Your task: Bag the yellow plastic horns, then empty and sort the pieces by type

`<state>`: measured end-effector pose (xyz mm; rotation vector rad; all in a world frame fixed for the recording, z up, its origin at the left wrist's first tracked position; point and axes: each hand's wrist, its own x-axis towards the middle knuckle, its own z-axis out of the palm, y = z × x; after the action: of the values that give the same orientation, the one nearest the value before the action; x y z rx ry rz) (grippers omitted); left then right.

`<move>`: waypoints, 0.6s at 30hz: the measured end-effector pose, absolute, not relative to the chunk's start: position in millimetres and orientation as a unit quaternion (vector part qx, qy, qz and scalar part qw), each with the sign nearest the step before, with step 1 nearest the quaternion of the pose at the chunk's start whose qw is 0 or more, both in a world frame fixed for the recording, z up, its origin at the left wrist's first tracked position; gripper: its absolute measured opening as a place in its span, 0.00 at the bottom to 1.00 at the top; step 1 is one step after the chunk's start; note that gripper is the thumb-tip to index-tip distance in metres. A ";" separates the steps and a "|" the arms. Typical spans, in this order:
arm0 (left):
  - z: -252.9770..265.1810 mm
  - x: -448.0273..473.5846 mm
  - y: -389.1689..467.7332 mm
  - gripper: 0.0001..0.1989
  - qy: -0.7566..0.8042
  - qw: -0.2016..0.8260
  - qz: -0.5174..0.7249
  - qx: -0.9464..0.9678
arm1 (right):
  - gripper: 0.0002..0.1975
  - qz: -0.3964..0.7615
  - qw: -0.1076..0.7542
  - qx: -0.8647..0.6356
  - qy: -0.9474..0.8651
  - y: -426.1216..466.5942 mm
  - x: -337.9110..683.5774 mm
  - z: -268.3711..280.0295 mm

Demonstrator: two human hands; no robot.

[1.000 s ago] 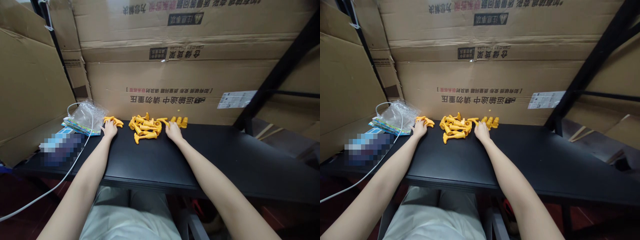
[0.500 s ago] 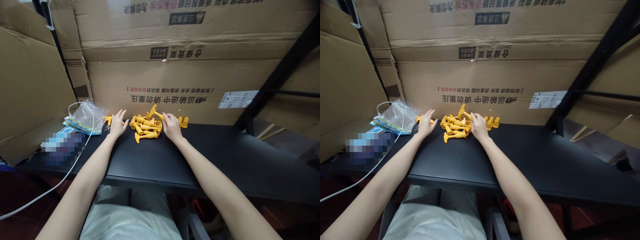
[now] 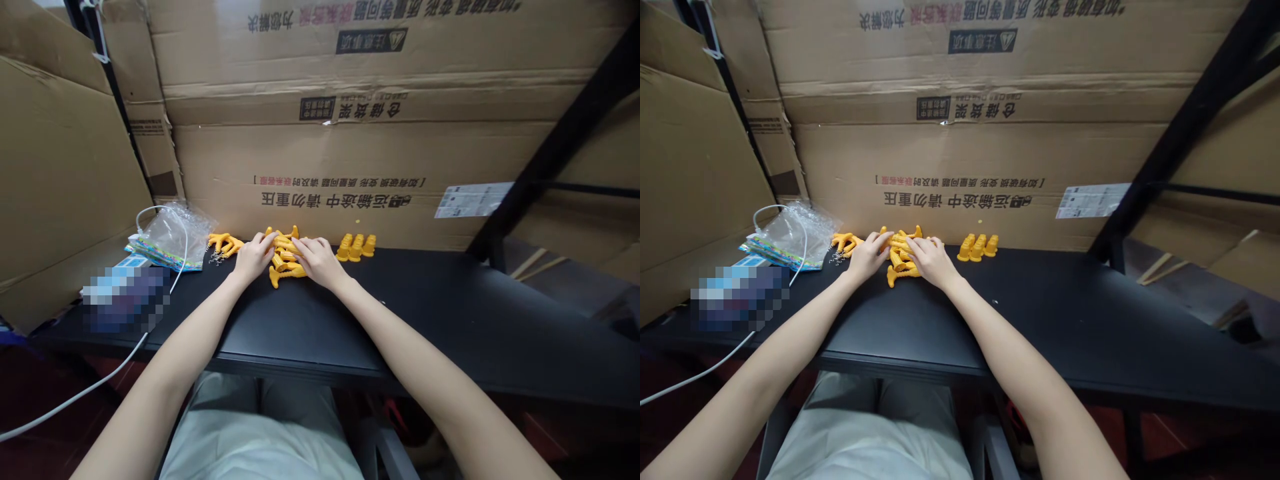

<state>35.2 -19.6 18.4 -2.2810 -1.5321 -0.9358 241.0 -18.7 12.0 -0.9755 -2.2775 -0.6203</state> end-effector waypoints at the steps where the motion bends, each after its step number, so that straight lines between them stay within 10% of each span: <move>1: 18.5 34.3 -19.4 0.20 -0.524 0.119 -0.318 -0.781 | 0.22 -0.234 0.287 -0.375 -0.850 -18.8 240.3 12.0; 18: 9.7 39.7 -18.2 0.19 -0.515 0.096 -0.316 -0.791 | 0.15 -0.232 0.260 -0.403 -0.846 -20.5 242.5 17.1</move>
<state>39.7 -18.2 9.7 -2.3432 -1.5263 -0.9349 242.5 -20.5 17.1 -1.0915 -2.2929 -0.6285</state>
